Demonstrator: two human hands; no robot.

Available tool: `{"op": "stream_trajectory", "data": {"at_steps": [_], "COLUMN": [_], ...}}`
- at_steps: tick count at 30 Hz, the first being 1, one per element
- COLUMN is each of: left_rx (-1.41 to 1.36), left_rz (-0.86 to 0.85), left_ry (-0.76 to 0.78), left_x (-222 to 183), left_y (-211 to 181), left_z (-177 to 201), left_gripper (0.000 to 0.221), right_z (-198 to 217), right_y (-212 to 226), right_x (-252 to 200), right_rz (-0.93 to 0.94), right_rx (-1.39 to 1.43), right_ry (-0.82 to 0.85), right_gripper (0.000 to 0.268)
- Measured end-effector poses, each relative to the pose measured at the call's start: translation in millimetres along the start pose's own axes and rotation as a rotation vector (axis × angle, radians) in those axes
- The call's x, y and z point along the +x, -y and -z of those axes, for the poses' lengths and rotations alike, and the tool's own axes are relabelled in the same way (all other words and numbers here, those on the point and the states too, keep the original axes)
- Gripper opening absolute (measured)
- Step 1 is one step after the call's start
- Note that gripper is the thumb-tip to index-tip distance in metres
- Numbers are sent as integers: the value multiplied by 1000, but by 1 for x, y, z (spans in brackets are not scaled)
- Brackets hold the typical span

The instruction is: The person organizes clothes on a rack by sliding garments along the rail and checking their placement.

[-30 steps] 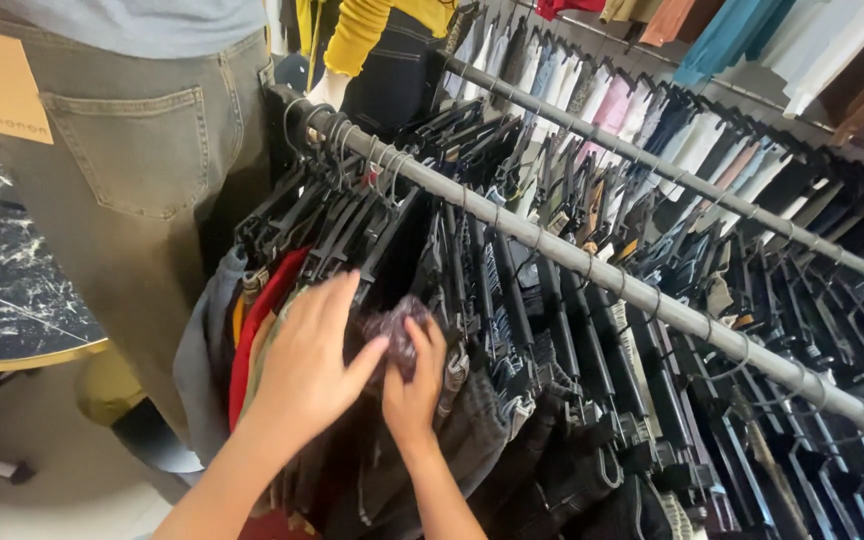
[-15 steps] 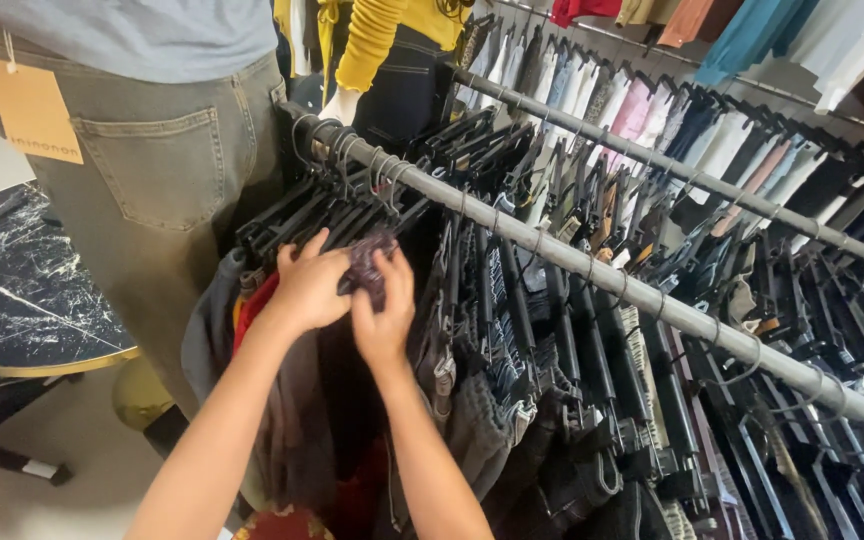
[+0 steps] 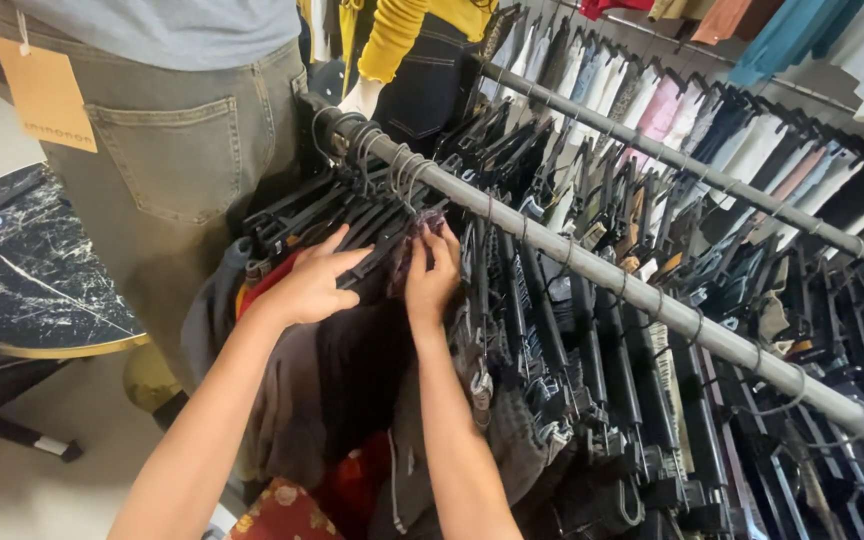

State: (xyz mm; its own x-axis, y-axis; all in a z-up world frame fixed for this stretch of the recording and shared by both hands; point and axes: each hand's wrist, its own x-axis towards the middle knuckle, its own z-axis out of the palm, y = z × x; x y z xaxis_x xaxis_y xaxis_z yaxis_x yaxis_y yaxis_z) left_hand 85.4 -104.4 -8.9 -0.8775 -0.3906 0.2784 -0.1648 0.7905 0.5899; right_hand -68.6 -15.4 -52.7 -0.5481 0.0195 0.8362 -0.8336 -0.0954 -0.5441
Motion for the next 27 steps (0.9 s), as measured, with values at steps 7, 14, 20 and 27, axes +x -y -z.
{"op": "stream_trajectory", "data": {"at_steps": [7, 14, 20, 27], "left_rx": [75, -3, -32, 84], "left_rz": [-51, -24, -34, -21], "left_ry": [-67, -49, -57, -65], "left_x": [4, 5, 4, 10], "left_y": [-5, 21, 15, 17], "left_z": [-4, -13, -14, -23], "left_gripper": [60, 67, 66, 63], "right_z": [11, 5, 21, 11], "right_y": [73, 26, 75, 58], "right_x": [-43, -11, -28, -22], "right_rz": [-18, -9, -26, -89], "right_rx": [30, -30, -46, -68], "right_ry": [109, 102, 247, 221], "right_gripper": [14, 13, 15, 17]}}
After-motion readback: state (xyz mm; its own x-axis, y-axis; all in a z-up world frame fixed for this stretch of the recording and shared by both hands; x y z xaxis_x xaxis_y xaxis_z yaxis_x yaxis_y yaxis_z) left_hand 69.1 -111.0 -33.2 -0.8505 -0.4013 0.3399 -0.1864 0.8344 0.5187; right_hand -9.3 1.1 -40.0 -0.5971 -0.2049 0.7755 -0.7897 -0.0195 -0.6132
